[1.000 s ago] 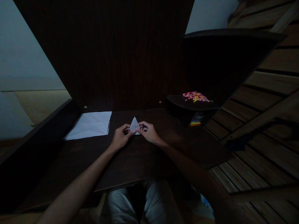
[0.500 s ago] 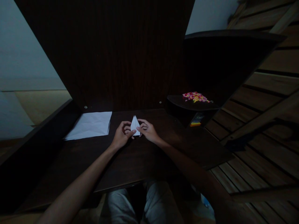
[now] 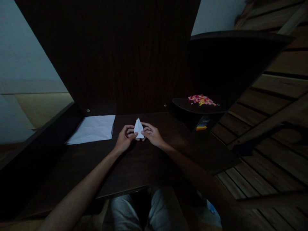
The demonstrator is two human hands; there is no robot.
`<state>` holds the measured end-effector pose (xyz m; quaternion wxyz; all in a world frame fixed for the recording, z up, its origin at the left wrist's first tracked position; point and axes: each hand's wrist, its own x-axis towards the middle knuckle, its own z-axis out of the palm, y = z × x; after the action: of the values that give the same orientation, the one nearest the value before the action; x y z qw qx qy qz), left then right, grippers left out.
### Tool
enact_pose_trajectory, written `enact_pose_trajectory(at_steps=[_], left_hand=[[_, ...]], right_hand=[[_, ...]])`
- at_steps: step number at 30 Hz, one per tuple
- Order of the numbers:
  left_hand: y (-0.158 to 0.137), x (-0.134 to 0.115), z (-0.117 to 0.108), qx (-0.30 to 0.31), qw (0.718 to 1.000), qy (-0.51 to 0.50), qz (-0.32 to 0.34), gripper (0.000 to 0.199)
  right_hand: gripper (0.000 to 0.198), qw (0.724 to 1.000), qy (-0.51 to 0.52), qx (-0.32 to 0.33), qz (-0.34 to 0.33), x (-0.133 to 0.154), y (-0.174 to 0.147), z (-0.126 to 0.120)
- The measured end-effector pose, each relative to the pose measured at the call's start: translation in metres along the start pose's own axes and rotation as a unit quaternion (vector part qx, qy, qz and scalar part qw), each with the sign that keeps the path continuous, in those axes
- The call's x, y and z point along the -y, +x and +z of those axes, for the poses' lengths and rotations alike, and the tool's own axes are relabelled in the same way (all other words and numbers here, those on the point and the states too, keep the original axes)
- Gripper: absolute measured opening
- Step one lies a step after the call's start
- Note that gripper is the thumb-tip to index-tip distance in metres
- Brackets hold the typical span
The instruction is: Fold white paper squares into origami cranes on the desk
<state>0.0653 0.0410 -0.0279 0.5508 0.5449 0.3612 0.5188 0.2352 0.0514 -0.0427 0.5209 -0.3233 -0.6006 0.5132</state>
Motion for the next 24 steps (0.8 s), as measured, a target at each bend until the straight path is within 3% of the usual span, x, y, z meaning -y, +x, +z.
enact_pose_trajectory(at_steps=[9,15,20,24], left_hand=[[-0.0023,-0.0031,-0.0021,-0.015,0.998,0.053,-0.008,0.034],[-0.0022,-0.0046,-0.0021,-0.030,0.997,0.073,0.000,0.031],[-0.0024,-0.0080,-0.0013,-0.039,0.997,0.068,0.017,0.025],[-0.0021,-0.0088,-0.0005,-0.052,0.997,0.060,0.004,0.022]], right_hand=[[0.035,1.000,-0.005,-0.027,-0.013,-0.0001,0.0014,0.0002],[0.046,1.000,0.011,-0.013,-0.019,0.0023,-0.0006,0.0015],[0.024,1.000,-0.002,0.013,-0.023,0.0019,0.0010,0.0001],[0.015,1.000,-0.020,-0.007,-0.007,0.0033,0.0016,-0.0018]])
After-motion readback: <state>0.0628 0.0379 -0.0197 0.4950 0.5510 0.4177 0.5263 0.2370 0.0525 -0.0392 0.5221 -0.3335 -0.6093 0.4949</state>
